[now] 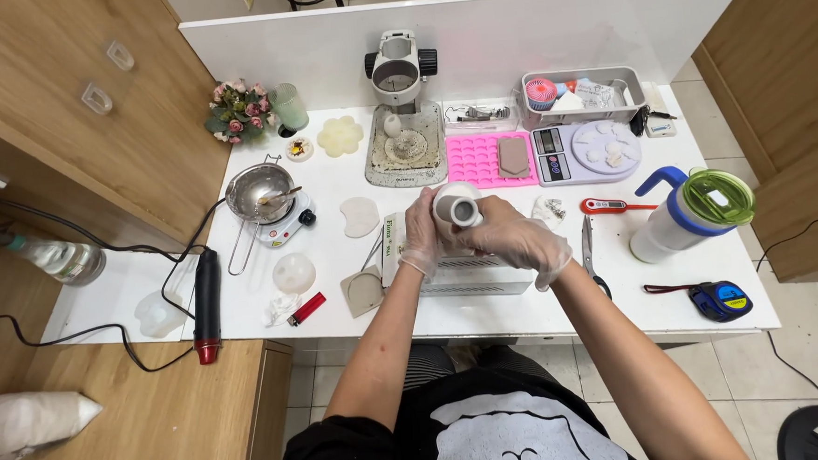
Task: Centering and preparing a core or wick inside a spherical candle mold on a workbench.
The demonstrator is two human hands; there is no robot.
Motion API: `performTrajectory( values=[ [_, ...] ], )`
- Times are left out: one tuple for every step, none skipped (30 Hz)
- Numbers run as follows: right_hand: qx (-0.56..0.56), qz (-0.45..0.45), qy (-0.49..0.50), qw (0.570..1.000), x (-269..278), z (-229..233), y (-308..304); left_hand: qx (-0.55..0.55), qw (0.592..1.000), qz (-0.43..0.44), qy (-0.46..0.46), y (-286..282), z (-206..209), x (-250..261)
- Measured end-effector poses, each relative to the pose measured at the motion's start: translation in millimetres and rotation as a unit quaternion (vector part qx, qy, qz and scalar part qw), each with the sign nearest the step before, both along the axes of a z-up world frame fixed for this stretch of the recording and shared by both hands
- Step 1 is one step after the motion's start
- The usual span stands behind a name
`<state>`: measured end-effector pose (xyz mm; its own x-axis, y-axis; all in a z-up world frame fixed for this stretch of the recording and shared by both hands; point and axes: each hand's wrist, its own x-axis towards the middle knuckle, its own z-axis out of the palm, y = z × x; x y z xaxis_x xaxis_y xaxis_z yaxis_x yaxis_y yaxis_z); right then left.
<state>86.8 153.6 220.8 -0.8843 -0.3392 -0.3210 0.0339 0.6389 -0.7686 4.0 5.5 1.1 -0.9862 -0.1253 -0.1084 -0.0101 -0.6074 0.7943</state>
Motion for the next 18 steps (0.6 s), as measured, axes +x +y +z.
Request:
performTrajectory(
  values=[
    [0.001,0.0,0.001,1.0,-5,1,-2,0.001,1.0,0.0,0.001,0,-7,-2],
    [-0.013,-0.001,-0.005,1.0,-8,2,-4,-0.025,0.999,0.006,0.024,0,-14,-3],
    [-0.028,-0.001,-0.011,1.0,-12,3,-6,-0.051,0.998,0.012,0.046,-1,-22,-4],
    [-0.027,-0.001,-0.011,1.0,-22,-6,-4,-0.051,0.998,0.011,0.046,-1,-24,-6],
    [-0.014,0.005,-0.004,1.0,-32,-15,-2,-0.072,0.996,0.017,0.049,-2,-26,-7],
    [0.0,0.011,0.003,1.0,-41,-24,0,-0.093,0.994,0.022,0.051,-2,-28,-8],
    [0.001,0.01,0.002,1.0,-44,-25,2,-0.093,0.994,0.021,0.05,-2,-25,-7],
    [-0.012,-0.003,-0.003,1.0,-47,-25,4,-0.112,0.992,0.024,0.059,-3,-22,-5],
    [-0.026,-0.016,-0.009,1.0,-50,-26,6,-0.132,0.989,0.027,0.067,-3,-19,-4],
    [-0.024,-0.017,-0.009,1.0,-49,-24,8,-0.13,0.989,0.025,0.067,-2,-13,2],
    [-0.001,-0.021,-0.015,1.0,-48,-22,10,-0.117,0.992,0.019,0.042,-1,-5,7],
    [0.021,-0.025,-0.017,0.999,-51,-16,11,-0.104,0.994,0.013,0.021,-2,5,7],
    [0.021,-0.027,-0.012,0.999,-49,-15,13,-0.104,0.994,0.012,0.025,0,9,13],
    [0.0,-0.024,-0.022,0.999,-49,-13,15,-0.129,0.991,0.015,0.035,-1,14,17],
    [-0.021,-0.02,-0.031,0.999,-50,-11,16,-0.154,0.987,0.018,0.045,-1,19,20],
    [-0.021,-0.026,-0.027,0.999,-50,-9,18,-0.153,0.987,0.012,0.049,-1,26,21],
    [-0.04,-0.026,-0.039,0.998,-51,-7,21,-0.121,0.992,0.007,0.033,-2,32,22],
    [-0.057,-0.026,-0.052,0.997,-49,-7,23,-0.088,0.996,0.001,0.014,-1,36,26]
  ],
)
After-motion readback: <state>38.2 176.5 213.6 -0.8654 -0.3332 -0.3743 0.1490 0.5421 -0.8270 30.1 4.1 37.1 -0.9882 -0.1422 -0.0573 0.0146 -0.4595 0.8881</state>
